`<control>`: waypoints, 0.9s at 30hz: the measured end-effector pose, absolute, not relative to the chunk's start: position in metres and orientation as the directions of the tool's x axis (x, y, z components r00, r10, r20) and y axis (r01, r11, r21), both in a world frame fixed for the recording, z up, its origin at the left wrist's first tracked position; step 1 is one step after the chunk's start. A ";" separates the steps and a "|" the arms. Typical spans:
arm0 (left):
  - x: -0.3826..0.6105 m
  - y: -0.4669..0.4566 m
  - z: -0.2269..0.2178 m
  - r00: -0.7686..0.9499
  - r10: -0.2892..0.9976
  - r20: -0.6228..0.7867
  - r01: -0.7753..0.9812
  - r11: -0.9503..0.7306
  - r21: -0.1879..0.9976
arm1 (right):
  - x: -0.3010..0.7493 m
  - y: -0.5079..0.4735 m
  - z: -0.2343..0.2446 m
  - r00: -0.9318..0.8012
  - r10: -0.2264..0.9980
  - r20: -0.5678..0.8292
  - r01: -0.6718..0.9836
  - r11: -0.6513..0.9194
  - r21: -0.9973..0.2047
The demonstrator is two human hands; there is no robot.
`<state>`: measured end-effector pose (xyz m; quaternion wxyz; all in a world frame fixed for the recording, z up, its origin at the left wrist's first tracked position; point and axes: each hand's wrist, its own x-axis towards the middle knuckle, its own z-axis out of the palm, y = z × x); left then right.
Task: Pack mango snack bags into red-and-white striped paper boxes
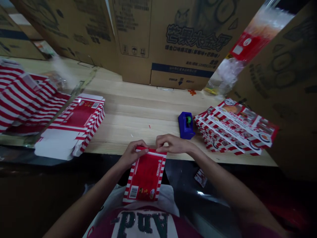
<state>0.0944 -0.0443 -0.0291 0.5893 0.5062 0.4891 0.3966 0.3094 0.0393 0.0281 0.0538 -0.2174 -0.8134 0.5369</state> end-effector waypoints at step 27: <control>0.072 -0.110 0.023 0.005 0.854 -0.521 -0.140 0.516 0.845 | 0.306 0.045 -0.032 -0.769 0.556 -0.315 -0.145 -0.631 -0.762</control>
